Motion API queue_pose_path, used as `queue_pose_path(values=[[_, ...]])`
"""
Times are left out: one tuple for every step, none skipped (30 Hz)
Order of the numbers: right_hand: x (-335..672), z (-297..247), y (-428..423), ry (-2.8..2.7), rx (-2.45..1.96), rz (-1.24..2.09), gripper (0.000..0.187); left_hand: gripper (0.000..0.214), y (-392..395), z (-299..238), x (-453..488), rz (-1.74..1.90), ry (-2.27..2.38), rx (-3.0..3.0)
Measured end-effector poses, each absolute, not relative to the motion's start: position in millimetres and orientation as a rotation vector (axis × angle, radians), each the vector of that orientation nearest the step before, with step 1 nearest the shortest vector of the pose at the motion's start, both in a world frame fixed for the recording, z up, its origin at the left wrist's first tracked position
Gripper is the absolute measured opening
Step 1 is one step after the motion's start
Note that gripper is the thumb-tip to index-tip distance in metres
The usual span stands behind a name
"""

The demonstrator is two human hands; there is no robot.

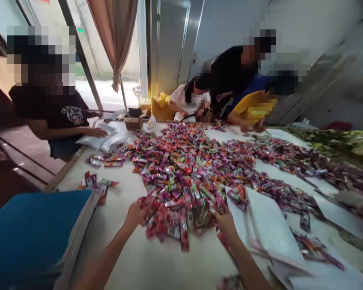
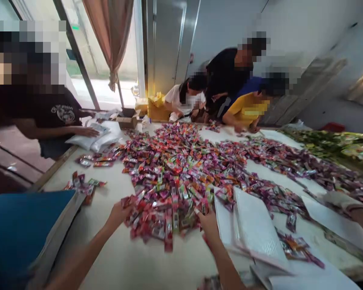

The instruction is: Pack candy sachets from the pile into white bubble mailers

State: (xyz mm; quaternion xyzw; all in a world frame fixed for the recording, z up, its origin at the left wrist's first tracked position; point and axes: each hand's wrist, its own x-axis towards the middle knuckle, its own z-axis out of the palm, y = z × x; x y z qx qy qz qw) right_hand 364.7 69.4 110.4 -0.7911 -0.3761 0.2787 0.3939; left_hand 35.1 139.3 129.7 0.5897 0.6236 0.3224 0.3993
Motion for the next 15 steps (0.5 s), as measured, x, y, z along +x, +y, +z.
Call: queue_pose_path(values=[[360,106,56,-0.917,-1.997,0.764,0.04,0.029,130,128,28,0.756,1.599,1.449],[356,101,45,-0.86,-1.972,0.819,0.042,0.032,121,125,22,0.701,1.612,1.379],[353,98,36,-0.813,-1.952,0.874,0.043,0.032,114,123,16,0.682,1.61,1.261],[349,95,29,-0.768,-1.934,0.927,0.045,0.033,107,121,11,0.687,1.612,1.139],[346,94,24,-0.734,-1.918,0.972,0.047,0.035,100,120,7,0.701,1.613,1.025],[344,93,21,-0.713,-1.903,1.004,0.047,0.036,94,120,3,0.717,1.617,0.93],[342,94,20,-0.696,-1.886,1.023,0.047,0.038,89,120,0,0.724,1.627,0.87],[341,96,21,-0.677,-1.866,1.029,0.046,0.039,86,121,-2,0.724,1.64,0.84],[340,99,23,-0.658,-1.845,1.024,0.045,0.039,84,121,-3,0.722,1.656,0.832],[339,101,28,-0.64,-1.821,1.017,0.043,0.039,83,121,-3,0.724,1.672,0.838],[338,105,33,-0.633,-1.795,1.016,0.042,0.037,85,121,-2,0.734,1.691,0.846],[335,108,39,-0.64,-1.77,1.023,0.041,0.035,88,121,0,0.74,1.709,0.857],[332,111,46,-0.66,-1.754,1.032,0.04,0.033,92,120,2,0.74,1.724,0.877],[328,114,52,-0.696,-1.745,1.04,0.038,0.031,97,119,6,0.728,1.734,0.914],[322,117,58,-0.748,-1.749,1.046,0.038,0.031,102,118,11,0.704,1.74,0.966]])
